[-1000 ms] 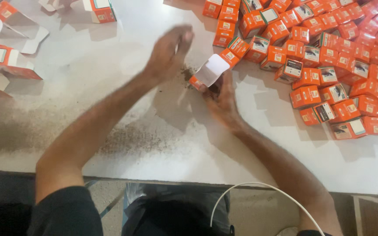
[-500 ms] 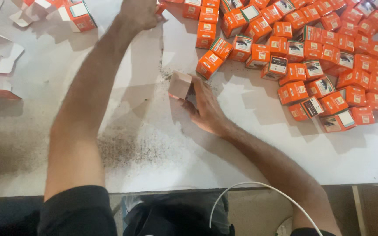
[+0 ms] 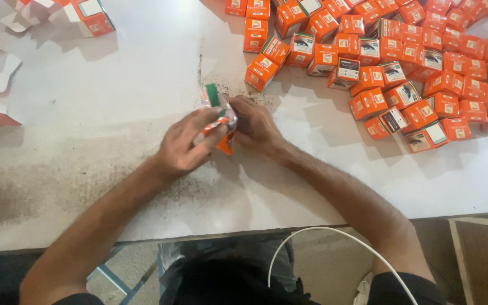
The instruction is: The person folds the top flaps of small orange product boxes closed by hand and places each finished box onto a large pile on the white table. They repeatedly pick up an open box, press its flaps shut, and set it with the stack of closed boxes.
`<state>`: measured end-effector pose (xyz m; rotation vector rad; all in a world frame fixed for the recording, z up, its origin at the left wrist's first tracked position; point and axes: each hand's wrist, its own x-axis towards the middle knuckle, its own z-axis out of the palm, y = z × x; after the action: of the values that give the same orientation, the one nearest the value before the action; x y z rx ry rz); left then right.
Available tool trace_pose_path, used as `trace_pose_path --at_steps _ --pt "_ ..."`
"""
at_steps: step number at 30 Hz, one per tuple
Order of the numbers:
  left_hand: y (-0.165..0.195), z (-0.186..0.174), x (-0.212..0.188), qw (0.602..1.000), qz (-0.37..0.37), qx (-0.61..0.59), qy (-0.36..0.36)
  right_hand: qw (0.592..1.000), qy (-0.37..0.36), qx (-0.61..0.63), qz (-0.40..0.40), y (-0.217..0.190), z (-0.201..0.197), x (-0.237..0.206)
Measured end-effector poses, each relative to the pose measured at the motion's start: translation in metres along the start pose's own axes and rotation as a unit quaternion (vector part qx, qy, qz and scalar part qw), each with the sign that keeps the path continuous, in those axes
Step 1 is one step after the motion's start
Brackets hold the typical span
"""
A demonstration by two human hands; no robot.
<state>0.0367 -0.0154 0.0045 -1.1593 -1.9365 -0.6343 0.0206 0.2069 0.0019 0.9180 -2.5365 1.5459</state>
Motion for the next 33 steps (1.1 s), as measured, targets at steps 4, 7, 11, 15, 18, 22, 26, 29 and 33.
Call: trace_pose_path --at_steps 4,7,11,15,18,22,26,29,33 --pt "0.000 0.001 -0.003 0.998 -0.048 -0.036 -0.034 0.999 0.002 -0.027 -0.030 -0.003 -0.001 -0.001" --pt "0.001 0.000 -0.001 0.991 -0.117 -0.013 -0.056 0.996 0.011 -0.067 -0.052 0.001 0.001 0.001" --pt "0.004 0.004 0.000 0.981 -0.164 0.020 -0.103 0.996 -0.001 -0.074 -0.052 0.009 0.003 0.001" --pt "0.003 0.005 0.001 0.980 -0.176 -0.018 -0.089 0.997 -0.003 -0.061 -0.050 0.011 0.005 -0.001" --pt "0.004 0.006 0.007 0.968 -0.214 -0.042 -0.122 0.999 -0.006 -0.039 -0.035 0.010 0.007 0.000" --pt "0.010 0.013 0.020 0.948 -0.301 -0.050 -0.092 1.000 -0.006 -0.027 -0.009 0.009 0.010 0.002" --pt "0.010 0.014 0.023 0.936 -0.334 -0.095 -0.056 1.000 0.004 -0.023 0.001 0.009 0.011 0.002" --pt "0.008 0.011 0.020 0.933 -0.345 -0.090 -0.050 0.999 -0.001 -0.044 0.024 0.009 0.012 0.003" --pt "0.010 0.004 0.015 0.950 -0.308 -0.035 -0.048 0.999 0.009 -0.042 0.022 0.006 0.012 0.004"
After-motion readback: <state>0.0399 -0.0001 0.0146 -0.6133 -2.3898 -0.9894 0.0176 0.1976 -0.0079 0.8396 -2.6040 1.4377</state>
